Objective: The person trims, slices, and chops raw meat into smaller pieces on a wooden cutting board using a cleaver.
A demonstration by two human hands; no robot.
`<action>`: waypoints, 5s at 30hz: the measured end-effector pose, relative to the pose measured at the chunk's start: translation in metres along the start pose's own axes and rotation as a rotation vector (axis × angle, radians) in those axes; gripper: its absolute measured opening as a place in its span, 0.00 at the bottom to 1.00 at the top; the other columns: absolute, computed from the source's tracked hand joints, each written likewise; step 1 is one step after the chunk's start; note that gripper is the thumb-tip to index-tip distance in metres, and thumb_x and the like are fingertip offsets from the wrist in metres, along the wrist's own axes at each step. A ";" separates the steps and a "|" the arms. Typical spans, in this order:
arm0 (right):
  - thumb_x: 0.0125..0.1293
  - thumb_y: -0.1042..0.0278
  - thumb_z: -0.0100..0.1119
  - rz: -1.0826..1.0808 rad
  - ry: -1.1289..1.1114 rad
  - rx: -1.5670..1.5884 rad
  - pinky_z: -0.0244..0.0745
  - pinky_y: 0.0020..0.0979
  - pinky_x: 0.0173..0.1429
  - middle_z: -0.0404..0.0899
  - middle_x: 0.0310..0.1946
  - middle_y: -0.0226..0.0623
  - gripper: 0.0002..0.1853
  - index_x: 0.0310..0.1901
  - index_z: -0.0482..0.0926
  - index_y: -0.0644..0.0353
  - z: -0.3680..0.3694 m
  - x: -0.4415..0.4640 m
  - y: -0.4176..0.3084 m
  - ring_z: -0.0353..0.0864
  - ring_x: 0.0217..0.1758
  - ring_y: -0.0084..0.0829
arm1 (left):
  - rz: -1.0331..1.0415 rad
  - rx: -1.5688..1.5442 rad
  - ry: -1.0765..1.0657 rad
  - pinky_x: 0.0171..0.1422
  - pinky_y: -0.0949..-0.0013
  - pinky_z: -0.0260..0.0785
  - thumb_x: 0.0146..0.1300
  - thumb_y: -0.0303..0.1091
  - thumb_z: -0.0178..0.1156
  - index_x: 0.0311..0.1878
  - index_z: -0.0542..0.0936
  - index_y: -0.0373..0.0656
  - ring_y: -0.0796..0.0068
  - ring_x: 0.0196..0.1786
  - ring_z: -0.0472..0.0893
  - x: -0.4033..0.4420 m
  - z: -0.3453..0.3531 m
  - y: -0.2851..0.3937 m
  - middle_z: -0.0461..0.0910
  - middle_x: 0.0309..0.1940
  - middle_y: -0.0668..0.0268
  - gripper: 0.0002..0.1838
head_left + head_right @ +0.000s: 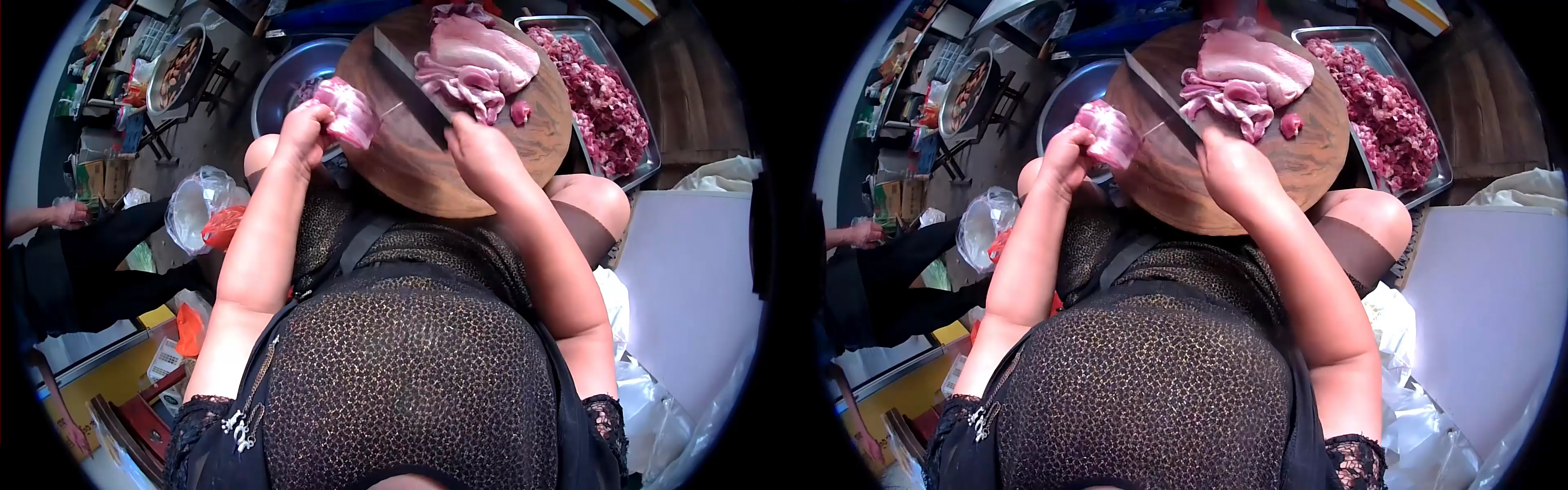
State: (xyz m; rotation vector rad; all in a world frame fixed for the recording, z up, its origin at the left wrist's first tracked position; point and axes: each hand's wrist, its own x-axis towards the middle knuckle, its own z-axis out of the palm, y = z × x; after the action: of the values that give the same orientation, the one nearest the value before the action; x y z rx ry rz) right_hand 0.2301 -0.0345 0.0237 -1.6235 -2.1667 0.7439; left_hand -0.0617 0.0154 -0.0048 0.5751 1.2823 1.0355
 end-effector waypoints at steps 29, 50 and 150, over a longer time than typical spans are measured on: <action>0.68 0.65 0.58 0.079 0.113 -0.336 0.80 0.40 0.35 0.83 0.29 0.40 0.11 0.50 0.79 0.54 0.010 -0.079 0.020 0.84 0.32 0.41 | 1.298 1.137 -0.406 0.60 0.54 0.70 0.52 0.35 0.68 0.46 0.84 0.44 0.54 0.54 0.77 0.007 0.079 -0.082 0.78 0.50 0.60 0.16; 0.61 0.74 0.53 0.032 -0.211 -0.290 0.82 0.44 0.37 0.83 0.28 0.49 0.05 0.35 0.76 0.65 -0.002 0.015 -0.004 0.86 0.33 0.46 | 1.103 1.214 -0.305 0.68 0.46 0.64 0.56 0.45 0.65 0.48 0.85 0.48 0.51 0.61 0.72 0.015 0.073 -0.097 0.78 0.54 0.63 0.18; 0.62 0.73 0.54 -0.027 -0.184 -0.311 0.80 0.48 0.37 0.82 0.27 0.51 0.04 0.36 0.75 0.64 0.004 0.003 0.010 0.85 0.33 0.50 | 1.300 1.153 -0.334 0.58 0.58 0.71 0.59 0.36 0.64 0.42 0.85 0.45 0.59 0.49 0.78 0.006 0.073 -0.106 0.79 0.44 0.63 0.10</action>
State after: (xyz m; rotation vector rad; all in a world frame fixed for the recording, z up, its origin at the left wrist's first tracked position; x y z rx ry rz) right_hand 0.2348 -0.0302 0.0146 -1.7250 -2.5359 0.5909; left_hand 0.0393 -0.0141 -0.0792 2.5668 1.0269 0.9818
